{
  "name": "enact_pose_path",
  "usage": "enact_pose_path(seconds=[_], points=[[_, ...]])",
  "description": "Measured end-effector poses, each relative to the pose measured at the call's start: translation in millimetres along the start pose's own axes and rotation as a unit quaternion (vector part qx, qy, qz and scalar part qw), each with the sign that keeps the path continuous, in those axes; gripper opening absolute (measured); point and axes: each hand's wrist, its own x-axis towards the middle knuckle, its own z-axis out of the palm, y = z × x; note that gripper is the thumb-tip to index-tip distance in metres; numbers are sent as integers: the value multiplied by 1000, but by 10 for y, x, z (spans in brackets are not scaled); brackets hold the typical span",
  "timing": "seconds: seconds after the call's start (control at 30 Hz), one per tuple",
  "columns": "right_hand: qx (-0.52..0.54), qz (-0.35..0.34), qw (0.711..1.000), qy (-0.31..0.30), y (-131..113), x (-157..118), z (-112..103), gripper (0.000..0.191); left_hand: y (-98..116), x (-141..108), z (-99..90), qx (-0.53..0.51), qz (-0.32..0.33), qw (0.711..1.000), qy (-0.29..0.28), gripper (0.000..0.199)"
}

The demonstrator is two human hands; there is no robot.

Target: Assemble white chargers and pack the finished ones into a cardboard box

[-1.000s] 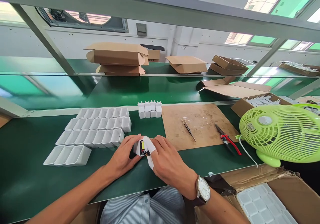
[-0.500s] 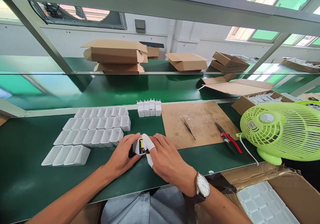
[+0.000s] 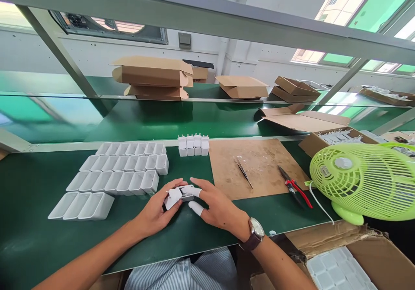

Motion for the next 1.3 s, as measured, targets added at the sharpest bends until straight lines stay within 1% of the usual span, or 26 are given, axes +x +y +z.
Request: enact_pose_path(seconds=[0.07,0.17,0.23,0.3,0.4,0.47,0.53,0.6,0.63,0.7,0.8,0.87,0.97,1.03,1.13,1.2,1.3], points=[[12,-25,1000,1,80,-7,111,40,20,10,-11,-9,-12,1000,3,54],[3,-63,996,60,160,-1,284,28,30,17,-20,-25,-16,1000,0,60],[-7,-75,993,93,184,11,353,23,22,16,-23,-37,-13,999,4,66],[-9,-82,990,112,184,25,366,22,13,10,-31,-43,-17,999,10,72],[-5,-79,987,140,145,34,308,23,23,-7,-53,-57,-20,998,15,85],[-5,-71,986,149,111,24,267,24,47,-19,-64,-70,-10,997,16,91],[-14,-65,988,137,91,3,255,22,71,-25,-61,-79,-1,997,18,92],[-33,-60,992,103,91,-23,275,21,82,-22,-42,-68,10,997,28,88],[-45,-56,994,85,96,-35,293,22,81,-17,-28,-55,19,997,41,84],[-65,-49,995,64,110,-51,330,24,75,-1,0,-19,39,996,72,68],[-51,-36,995,84,127,-58,377,31,72,23,21,35,64,992,102,43],[-34,-30,994,104,133,-59,397,35,84,33,20,62,74,989,110,35],[-33,-34,994,100,134,-60,397,31,108,42,11,79,76,987,119,32],[-37,-21,996,76,118,-54,372,30,119,50,8,79,68,987,121,31],[-52,14,998,27,70,-33,324,34,125,62,6,77,58,988,120,30],[-67,14,998,6,40,-21,307,36,124,65,6,74,55,989,118,31],[-70,6,997,7,36,-17,320,37,108,62,5,66,52,990,116,32]])
